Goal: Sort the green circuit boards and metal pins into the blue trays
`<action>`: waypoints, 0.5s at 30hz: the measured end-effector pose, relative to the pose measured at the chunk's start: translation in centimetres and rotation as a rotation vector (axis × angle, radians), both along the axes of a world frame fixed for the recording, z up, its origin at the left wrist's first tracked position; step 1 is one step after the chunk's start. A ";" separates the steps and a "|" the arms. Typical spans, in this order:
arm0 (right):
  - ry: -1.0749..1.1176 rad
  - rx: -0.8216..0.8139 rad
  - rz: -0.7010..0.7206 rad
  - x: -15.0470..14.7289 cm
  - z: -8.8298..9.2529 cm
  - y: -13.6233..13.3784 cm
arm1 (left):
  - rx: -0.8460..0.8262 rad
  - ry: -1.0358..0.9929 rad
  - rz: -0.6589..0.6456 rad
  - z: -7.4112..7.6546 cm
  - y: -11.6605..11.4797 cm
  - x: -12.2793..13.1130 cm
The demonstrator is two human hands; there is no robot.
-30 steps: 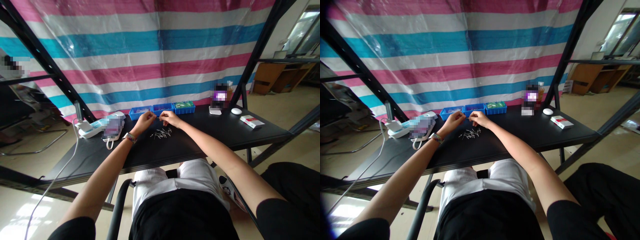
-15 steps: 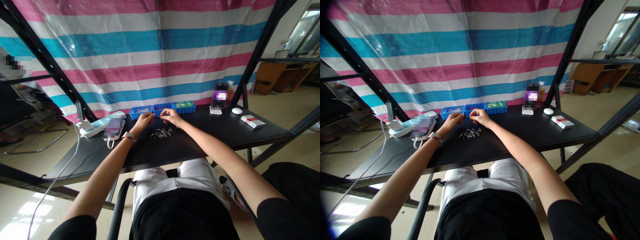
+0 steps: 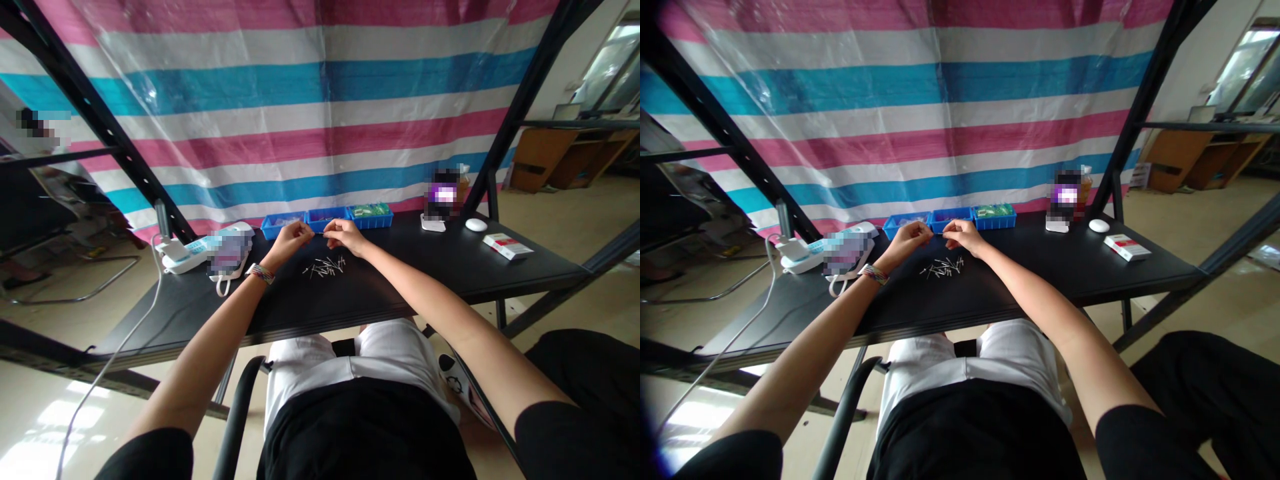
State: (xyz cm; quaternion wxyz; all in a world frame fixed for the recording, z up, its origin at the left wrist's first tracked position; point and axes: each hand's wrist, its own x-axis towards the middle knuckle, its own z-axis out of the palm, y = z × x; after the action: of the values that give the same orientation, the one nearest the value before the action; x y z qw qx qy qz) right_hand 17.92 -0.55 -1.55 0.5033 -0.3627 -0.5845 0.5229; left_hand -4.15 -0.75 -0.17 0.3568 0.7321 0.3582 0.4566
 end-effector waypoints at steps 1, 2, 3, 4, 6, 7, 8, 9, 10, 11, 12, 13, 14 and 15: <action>-0.001 0.008 -0.009 0.0 -0.1 0.1 | -0.002 0.001 -0.001 -0.1 0.0 0.0; -0.002 0.022 -0.023 0.0 -0.2 0.1 | -0.008 0.000 -0.003 -0.1 0.1 0.0; -0.005 0.039 -0.041 -0.1 -0.3 0.3 | -0.020 -0.004 -0.006 -0.2 0.1 0.0; -0.009 0.060 -0.062 -0.1 -0.4 0.4 | -0.038 -0.007 -0.011 -0.3 0.2 0.0; -0.021 0.106 -0.115 0.0 -0.6 0.7 | -0.081 0.007 -0.029 -0.4 0.3 0.0; -0.027 0.131 -0.151 0.1 -0.7 0.9 | -0.101 0.036 -0.049 -0.5 0.2 0.1; -0.030 0.159 -0.194 0.2 -0.8 1.1 | -0.113 0.079 -0.077 -0.5 0.2 0.1; -0.034 0.188 -0.243 0.3 -0.8 1.2 | -0.117 0.130 -0.112 -0.5 0.1 0.1; -0.040 0.219 -0.298 0.5 -0.9 1.3 | -0.116 0.182 -0.150 -0.5 0.0 0.2; -0.053 0.250 -0.351 0.7 -0.9 1.5 | -0.114 0.229 -0.188 -0.4 -0.2 0.2; -0.071 0.281 -0.402 0.9 -0.9 1.6 | -0.113 0.270 -0.222 -0.4 -0.3 0.3; -0.095 0.309 -0.449 1.2 -0.9 1.7 | -0.111 0.303 -0.250 -0.3 -0.4 0.3; -0.123 0.336 -0.490 1.5 -0.8 1.8 | -0.112 0.333 -0.273 -0.3 -0.5 0.3; -0.156 0.364 -0.528 1.8 -0.8 2.0 | -0.114 0.362 -0.292 -0.2 -0.6 0.3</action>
State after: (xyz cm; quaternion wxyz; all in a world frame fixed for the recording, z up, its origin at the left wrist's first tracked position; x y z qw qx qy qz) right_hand 19.74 1.41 -2.33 0.6318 -0.4449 -0.5908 0.2321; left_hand -3.82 -1.37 -0.35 0.3897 0.8248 0.3317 0.2404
